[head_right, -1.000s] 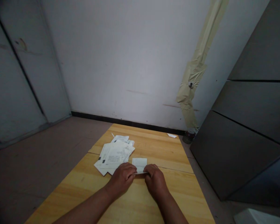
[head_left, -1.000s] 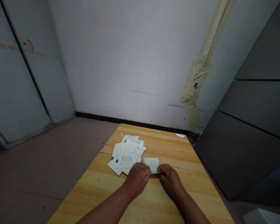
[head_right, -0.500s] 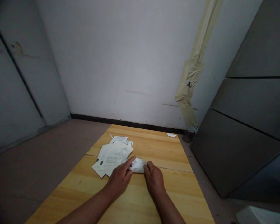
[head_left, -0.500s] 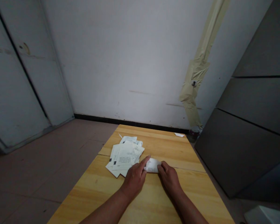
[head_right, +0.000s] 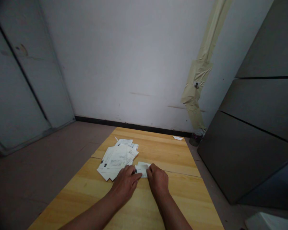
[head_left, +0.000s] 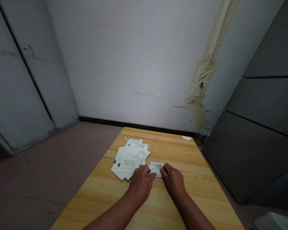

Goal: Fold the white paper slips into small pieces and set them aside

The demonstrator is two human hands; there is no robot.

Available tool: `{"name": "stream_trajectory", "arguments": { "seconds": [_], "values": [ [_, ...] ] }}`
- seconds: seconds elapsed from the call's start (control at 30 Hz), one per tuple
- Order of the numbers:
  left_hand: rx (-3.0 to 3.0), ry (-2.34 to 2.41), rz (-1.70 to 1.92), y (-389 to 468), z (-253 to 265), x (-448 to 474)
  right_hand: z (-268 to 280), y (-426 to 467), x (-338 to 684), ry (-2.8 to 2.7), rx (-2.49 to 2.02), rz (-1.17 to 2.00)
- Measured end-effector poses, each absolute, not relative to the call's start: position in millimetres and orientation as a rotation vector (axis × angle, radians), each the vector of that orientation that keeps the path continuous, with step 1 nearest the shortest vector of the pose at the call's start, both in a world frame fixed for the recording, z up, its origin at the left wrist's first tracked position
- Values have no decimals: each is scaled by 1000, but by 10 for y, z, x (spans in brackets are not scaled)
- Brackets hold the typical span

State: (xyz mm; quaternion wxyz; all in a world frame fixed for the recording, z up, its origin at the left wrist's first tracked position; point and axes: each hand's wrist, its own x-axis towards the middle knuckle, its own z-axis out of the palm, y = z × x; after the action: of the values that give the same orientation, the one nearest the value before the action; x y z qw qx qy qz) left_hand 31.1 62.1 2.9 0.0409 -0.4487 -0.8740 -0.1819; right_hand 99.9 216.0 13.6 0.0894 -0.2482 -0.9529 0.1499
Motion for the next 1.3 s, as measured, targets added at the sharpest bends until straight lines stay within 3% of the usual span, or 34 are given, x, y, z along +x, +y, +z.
{"name": "stream_trajectory", "arguments": {
  "seconds": [0.57,1.3],
  "values": [
    [-1407,-2631,-870,606,-88,246,-8,2134,928,-2885,-779,167],
    [-1452,-2692,-541,629,25,314,-9,2164,919,-2924,-793,42]
  ]
}}
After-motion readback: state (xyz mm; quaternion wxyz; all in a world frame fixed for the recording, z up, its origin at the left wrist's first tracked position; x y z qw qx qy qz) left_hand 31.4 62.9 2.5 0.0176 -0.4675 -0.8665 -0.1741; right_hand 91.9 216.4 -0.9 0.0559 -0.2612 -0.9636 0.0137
